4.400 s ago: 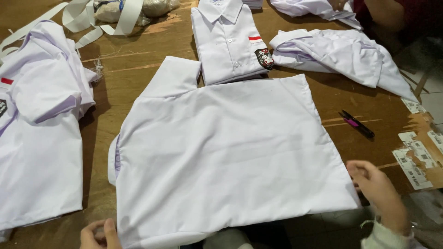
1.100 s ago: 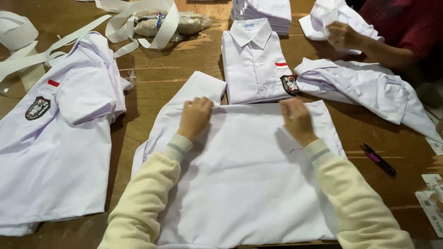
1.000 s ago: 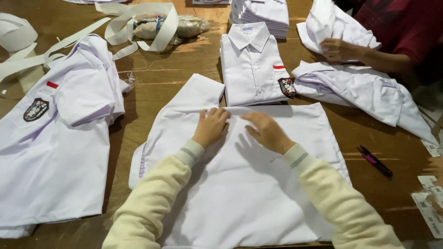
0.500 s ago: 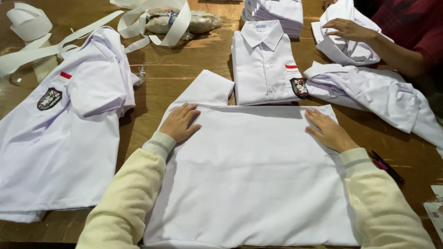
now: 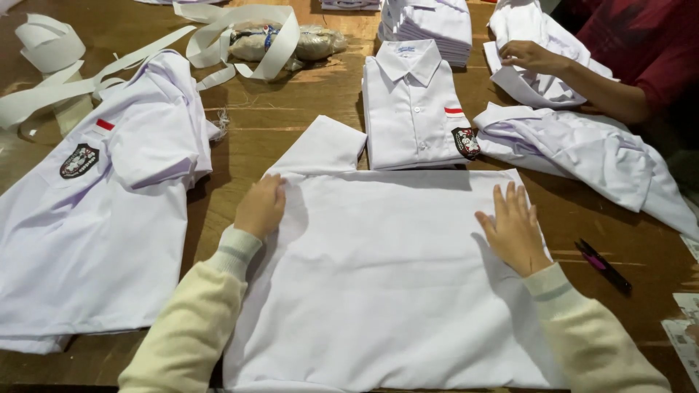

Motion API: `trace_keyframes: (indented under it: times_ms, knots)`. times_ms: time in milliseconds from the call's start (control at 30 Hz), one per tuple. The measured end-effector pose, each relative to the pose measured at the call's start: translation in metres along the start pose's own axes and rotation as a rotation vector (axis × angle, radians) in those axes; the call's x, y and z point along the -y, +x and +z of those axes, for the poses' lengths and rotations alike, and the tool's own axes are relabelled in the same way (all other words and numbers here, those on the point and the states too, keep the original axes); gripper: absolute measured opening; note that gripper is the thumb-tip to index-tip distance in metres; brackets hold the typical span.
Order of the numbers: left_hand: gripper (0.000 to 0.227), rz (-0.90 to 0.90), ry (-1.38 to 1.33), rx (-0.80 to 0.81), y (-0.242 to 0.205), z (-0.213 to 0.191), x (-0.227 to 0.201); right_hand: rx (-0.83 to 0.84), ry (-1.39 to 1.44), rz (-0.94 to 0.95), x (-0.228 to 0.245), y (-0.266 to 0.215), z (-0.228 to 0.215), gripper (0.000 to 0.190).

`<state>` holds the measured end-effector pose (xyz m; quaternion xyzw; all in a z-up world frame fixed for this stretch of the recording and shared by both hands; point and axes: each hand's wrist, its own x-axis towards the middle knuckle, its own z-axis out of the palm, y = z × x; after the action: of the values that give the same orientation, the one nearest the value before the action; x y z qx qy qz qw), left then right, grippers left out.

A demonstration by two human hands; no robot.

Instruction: Folding a white collared shirt on a wooden work surface in a factory setting.

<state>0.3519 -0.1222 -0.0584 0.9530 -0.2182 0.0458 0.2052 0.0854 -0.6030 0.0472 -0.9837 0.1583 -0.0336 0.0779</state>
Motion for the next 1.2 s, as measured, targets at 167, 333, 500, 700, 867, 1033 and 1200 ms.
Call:
trace_keyframes:
  times_ms: [167, 333, 500, 700, 867, 1033, 1200]
  knots:
    - [0.074, -0.001, 0.293, 0.256, -0.066, -0.044, -0.053, 0.137, -0.047, 0.027, -0.001, -0.034, 0.020, 0.089]
    - [0.076, 0.011, 0.254, 0.262, -0.074, -0.045, -0.054, 0.101, -0.007, 0.036, -0.006, -0.043, 0.021, 0.088]
    - [0.055, 0.117, -0.567, 0.190, -0.045, -0.017, 0.016, 0.157, 0.123, -0.034, -0.024, -0.039, 0.018, 0.086]
    - [0.047, 0.089, -0.469, -0.252, -0.133, -0.146, -0.065, 0.081, 0.379, 0.113, 0.005, -0.101, -0.057, 0.096]
    - [0.064, 0.309, 0.041, -0.046, -0.180, -0.060, -0.077, 0.136, 0.033, 0.107, -0.019, -0.125, 0.006, 0.090]
    - [0.066, 0.325, 0.247, -0.100, -0.185, -0.045, -0.074, 0.169, -0.030, 0.163, -0.004, -0.137, 0.003, 0.077]
    - [0.068, 0.255, 0.166, 0.093, -0.176, -0.042, -0.069, 0.232, -0.022, 0.202, -0.021, -0.130, 0.014, 0.083]
